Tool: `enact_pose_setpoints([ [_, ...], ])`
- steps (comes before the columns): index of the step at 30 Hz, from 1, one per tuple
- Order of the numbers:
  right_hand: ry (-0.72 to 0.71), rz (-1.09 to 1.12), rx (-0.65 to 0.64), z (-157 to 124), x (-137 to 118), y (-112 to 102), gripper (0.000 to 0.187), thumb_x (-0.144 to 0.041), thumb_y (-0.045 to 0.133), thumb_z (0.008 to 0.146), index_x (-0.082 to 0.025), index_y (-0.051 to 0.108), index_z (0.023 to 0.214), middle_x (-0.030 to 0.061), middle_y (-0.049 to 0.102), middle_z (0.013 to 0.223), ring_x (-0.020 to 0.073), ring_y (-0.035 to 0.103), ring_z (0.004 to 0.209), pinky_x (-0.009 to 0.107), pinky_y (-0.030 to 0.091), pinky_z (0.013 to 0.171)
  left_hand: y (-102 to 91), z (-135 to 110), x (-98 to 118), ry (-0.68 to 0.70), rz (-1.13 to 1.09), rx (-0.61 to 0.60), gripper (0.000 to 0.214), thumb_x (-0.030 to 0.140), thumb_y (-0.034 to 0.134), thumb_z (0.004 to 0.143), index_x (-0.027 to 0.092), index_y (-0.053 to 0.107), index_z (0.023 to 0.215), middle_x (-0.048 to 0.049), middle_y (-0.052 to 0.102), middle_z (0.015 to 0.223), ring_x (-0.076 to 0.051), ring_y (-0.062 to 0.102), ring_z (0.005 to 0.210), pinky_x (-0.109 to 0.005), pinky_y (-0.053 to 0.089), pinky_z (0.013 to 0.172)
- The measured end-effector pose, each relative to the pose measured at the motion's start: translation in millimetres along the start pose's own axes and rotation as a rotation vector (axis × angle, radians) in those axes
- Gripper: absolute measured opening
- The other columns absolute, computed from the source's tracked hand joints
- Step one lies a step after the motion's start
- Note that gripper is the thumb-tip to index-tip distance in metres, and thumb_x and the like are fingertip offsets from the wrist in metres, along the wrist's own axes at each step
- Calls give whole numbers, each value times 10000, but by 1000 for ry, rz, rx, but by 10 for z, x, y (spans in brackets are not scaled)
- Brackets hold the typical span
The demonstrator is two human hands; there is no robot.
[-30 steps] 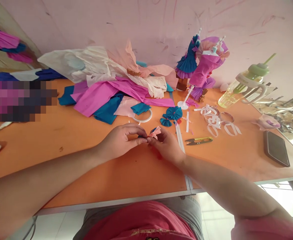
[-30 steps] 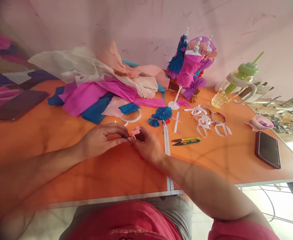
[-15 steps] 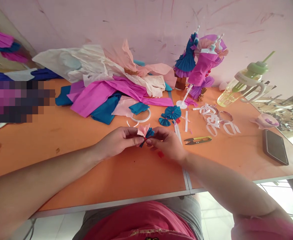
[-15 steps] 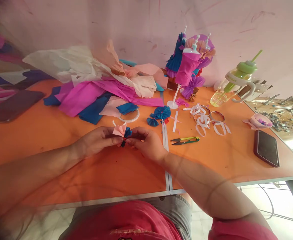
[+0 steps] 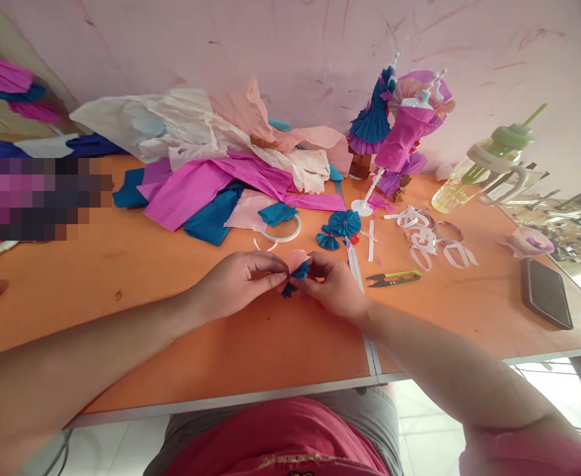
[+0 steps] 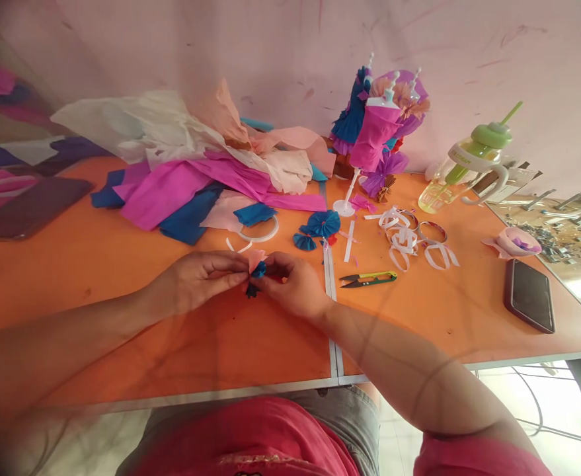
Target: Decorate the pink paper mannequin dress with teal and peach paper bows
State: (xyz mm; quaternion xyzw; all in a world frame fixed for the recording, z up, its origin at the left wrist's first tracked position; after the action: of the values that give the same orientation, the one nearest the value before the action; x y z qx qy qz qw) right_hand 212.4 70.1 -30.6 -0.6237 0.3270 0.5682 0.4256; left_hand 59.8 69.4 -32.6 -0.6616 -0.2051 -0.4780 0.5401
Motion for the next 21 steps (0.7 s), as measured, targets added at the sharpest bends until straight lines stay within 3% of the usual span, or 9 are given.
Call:
enact_pose_setpoints([
  [3, -27, -52, 19, -17, -65, -5, 173, -310, 677, 782, -179, 591, 855, -5, 622, 746, 114, 588, 665, 249, 491, 642, -51, -17, 59, 23, 54, 73, 350, 488, 593, 880, 222, 721, 1069, -51, 723, 1096, -230, 657, 1037, -327, 504, 956],
  [6, -2, -29, 19, -30, -57, 5, 183, -325, 689, 779, -187, 588, 844, -13, 606, 722, 120, 596, 657, 252, 498, 624, -77, -20, 107, 78, 108, 116, 311, 495, 647, 840, 223, 753, 946, -61, 724, 1110, -241, 657, 1056, -347, 506, 968],
  [10, 58, 46, -9, -38, 20, 26, 253, -376, 751, 732, -195, 605, 830, -5, 629, 734, 136, 625, 679, 258, 528, 607, -60, 15, 46, 79, 9, 69, 287, 498, 693, 800, 222, 763, 836, -75, 728, 1096, -251, 658, 1065, -387, 498, 992],
  [14, 127, 145, -36, -38, 71, 25, 279, -414, 751, 732, -190, 632, 847, 2, 654, 748, 127, 637, 685, 257, 555, 607, -30, 56, -62, 31, -160, 12, 269, 474, 704, 801, 242, 759, 926, -51, 743, 1034, -232, 672, 999, -358, 525, 940],
  [18, 78, 43, 15, -46, 14, -11, 245, -394, 723, 763, -186, 641, 865, 14, 667, 790, 129, 636, 705, 249, 546, 591, -32, 65, -75, 49, -118, 46, 293, 469, 664, 835, 226, 734, 982, -51, 731, 1037, -233, 659, 1012, -352, 522, 932],
  [21, 17, -97, 35, -60, -57, -35, 188, -352, 697, 789, -180, 646, 845, 17, 687, 800, 120, 628, 702, 246, 524, 620, -128, 46, 64, 198, 42, 159, 217, 404, 648, 852, 215, 726, 924, -71, 719, 1042, -241, 639, 1071, -372, 496, 986],
])
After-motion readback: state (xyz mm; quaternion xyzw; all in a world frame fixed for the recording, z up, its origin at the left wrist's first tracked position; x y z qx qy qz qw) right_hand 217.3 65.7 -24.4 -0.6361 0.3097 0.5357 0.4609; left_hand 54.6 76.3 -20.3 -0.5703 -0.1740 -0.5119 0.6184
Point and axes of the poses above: each hand's wrist, its own z-axis towards the middle knuckle, its own y-axis out of the palm, x = y × z, the point moved 7 cm from there along z, towards the middle knuckle
